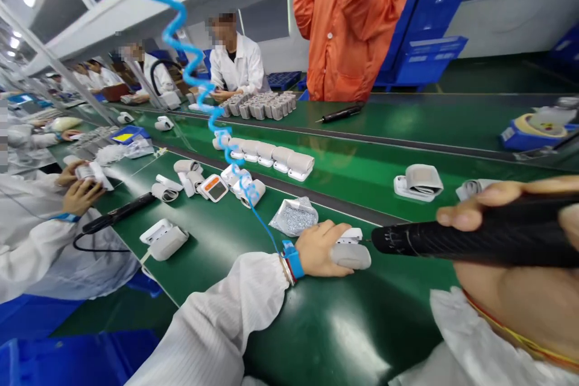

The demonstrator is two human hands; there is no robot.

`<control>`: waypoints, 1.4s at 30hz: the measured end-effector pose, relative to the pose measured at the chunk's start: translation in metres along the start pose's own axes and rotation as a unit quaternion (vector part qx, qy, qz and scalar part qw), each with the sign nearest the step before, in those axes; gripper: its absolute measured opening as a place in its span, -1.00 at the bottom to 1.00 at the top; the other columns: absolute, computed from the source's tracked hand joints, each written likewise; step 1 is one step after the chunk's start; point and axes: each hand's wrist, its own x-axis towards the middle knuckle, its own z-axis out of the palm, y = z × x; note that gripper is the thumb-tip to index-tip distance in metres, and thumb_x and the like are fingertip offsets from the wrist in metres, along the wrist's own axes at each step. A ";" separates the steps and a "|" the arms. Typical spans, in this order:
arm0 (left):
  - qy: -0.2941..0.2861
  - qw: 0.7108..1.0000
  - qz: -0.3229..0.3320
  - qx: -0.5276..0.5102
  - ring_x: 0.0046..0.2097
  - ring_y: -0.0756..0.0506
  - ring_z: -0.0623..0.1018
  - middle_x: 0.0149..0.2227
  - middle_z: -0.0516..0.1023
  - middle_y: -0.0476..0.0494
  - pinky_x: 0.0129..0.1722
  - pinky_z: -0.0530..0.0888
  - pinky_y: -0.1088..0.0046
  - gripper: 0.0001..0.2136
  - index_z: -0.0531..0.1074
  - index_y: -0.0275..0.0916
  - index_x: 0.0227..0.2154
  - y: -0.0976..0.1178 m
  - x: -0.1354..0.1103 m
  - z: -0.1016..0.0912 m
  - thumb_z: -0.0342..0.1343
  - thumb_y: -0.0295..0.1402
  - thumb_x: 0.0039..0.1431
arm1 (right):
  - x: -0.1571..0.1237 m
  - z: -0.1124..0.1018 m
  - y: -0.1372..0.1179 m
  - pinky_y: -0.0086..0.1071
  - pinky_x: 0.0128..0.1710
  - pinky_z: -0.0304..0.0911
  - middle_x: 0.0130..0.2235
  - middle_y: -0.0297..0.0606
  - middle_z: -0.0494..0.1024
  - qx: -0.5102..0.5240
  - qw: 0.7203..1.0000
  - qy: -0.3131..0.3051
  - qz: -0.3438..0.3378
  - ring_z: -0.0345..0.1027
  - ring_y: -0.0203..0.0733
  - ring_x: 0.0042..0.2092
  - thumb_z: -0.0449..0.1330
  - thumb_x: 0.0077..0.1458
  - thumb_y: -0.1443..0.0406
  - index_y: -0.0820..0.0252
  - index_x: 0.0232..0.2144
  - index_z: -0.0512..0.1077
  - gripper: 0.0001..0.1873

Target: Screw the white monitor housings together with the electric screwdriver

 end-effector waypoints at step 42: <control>0.012 1.000 0.006 0.019 -0.16 -0.26 0.49 -0.18 0.44 -0.17 -0.18 0.49 0.16 -0.30 0.27 -0.20 0.02 -0.001 -0.005 -0.008 0.34 -0.10 -0.22 | -0.005 0.017 0.059 -0.40 -0.58 0.19 -0.60 -0.41 0.37 -0.032 0.996 -0.082 -0.009 0.25 -0.34 -0.61 0.28 -0.06 0.23 0.21 -0.53 0.32 -0.77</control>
